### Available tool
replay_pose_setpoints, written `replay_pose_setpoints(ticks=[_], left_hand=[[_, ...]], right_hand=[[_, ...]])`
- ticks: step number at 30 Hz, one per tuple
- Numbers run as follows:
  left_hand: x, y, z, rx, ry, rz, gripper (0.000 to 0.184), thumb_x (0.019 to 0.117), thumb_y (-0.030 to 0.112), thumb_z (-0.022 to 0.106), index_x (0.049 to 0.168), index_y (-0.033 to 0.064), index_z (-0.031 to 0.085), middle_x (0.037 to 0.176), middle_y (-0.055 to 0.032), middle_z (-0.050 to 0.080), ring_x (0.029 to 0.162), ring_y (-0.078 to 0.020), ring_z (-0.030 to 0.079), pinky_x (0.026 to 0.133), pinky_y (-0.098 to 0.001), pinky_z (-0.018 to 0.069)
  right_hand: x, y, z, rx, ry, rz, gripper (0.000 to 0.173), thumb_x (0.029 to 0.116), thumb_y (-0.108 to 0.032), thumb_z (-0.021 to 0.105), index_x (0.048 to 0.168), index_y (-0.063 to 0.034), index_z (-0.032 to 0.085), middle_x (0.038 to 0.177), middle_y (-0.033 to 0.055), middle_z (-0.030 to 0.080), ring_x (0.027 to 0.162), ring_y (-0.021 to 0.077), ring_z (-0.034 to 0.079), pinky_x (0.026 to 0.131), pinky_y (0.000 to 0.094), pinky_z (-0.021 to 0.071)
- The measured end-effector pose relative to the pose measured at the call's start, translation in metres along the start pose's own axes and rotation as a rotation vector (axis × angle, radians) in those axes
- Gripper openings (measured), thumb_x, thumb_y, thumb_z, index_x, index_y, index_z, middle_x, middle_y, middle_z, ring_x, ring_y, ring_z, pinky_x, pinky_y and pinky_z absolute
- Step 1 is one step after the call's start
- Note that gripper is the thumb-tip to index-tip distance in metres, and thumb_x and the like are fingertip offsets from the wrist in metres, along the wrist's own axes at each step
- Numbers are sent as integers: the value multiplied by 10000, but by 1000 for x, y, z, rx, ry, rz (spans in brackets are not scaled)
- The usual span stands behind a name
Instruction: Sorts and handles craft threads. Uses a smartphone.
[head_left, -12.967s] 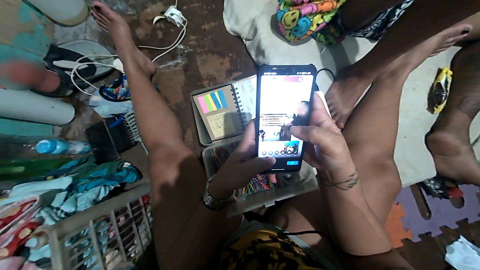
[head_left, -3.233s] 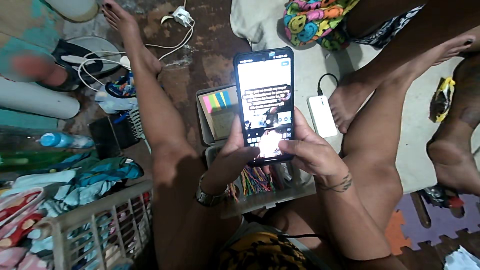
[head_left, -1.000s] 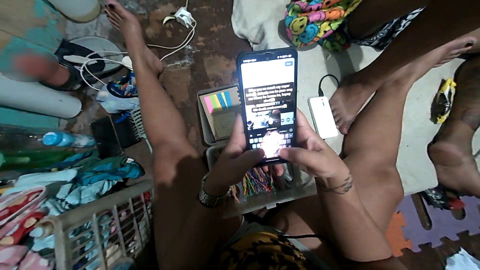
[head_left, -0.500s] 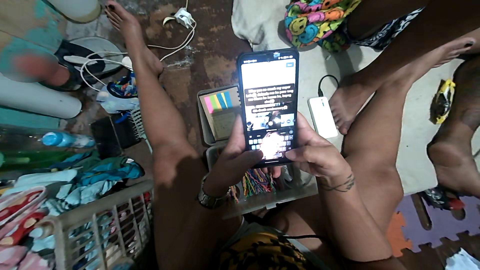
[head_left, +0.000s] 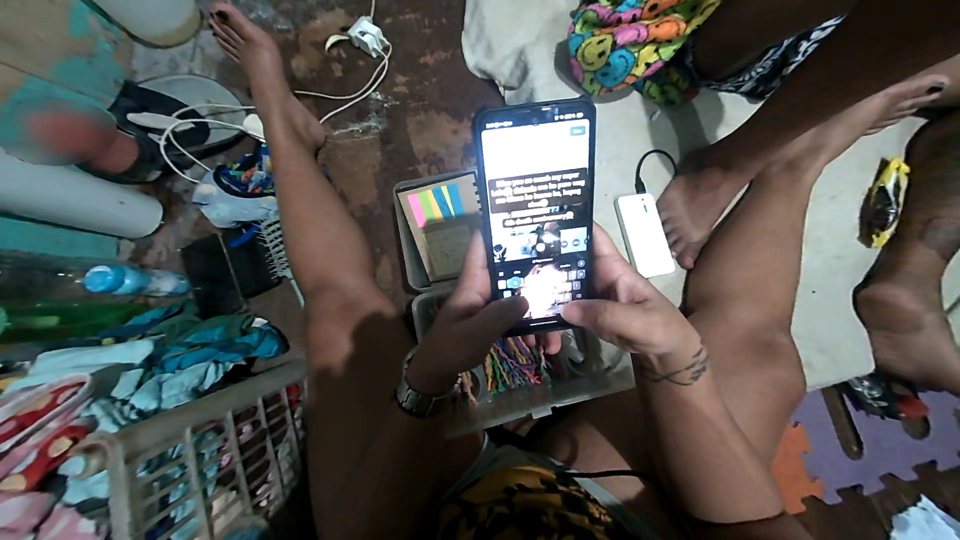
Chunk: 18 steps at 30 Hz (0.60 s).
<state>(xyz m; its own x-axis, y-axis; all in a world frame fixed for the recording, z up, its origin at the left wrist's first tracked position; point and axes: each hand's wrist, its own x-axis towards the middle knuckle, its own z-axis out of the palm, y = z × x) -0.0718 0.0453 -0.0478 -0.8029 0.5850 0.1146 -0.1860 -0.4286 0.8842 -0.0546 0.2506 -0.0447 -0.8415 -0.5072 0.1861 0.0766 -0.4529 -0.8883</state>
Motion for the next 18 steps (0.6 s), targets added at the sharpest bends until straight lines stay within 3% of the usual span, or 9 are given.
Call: replay_pose_setpoints(ticks=[4, 9, 13, 18], left_hand=[[0, -3, 0, -7, 49, -28, 523, 951, 34, 480, 1407, 260, 362, 1087, 33, 685, 799, -76, 699, 658, -226, 603], [3, -2, 10, 93, 122, 53, 529, 1022, 83, 497, 1462, 315, 315, 1134, 66, 677, 783, -40, 701, 593, -190, 596], [3, -6, 2, 43, 70, 38, 516, 978, 53, 521, 1425, 237, 341, 1082, -4, 692, 749, -79, 696, 591, -199, 583], [1, 0, 4, 5, 25, 54, 605, 935, 12, 516, 1449, 276, 337, 1103, 51, 694, 777, -39, 691, 644, -180, 589]], right_hand=[[3, 0, 12, -135, 152, 9, 574, 950, 5, 589, 1425, -214, 353, 1070, 4, 710, 744, 103, 713, 596, 221, 609], [2, 0, 10, -226, 123, 13, 718, 916, 20, 600, 1500, -212, 251, 1085, -29, 689, 766, 65, 700, 649, 208, 610], [4, 1, 7, -104, 77, -16, 578, 1003, -46, 501, 1496, -233, 266, 1095, -1, 688, 761, 92, 699, 639, 228, 608], [5, -1, 8, -21, 97, -3, 447, 1058, -154, 442, 1473, -265, 318, 1117, 18, 694, 787, 116, 715, 617, 230, 612]])
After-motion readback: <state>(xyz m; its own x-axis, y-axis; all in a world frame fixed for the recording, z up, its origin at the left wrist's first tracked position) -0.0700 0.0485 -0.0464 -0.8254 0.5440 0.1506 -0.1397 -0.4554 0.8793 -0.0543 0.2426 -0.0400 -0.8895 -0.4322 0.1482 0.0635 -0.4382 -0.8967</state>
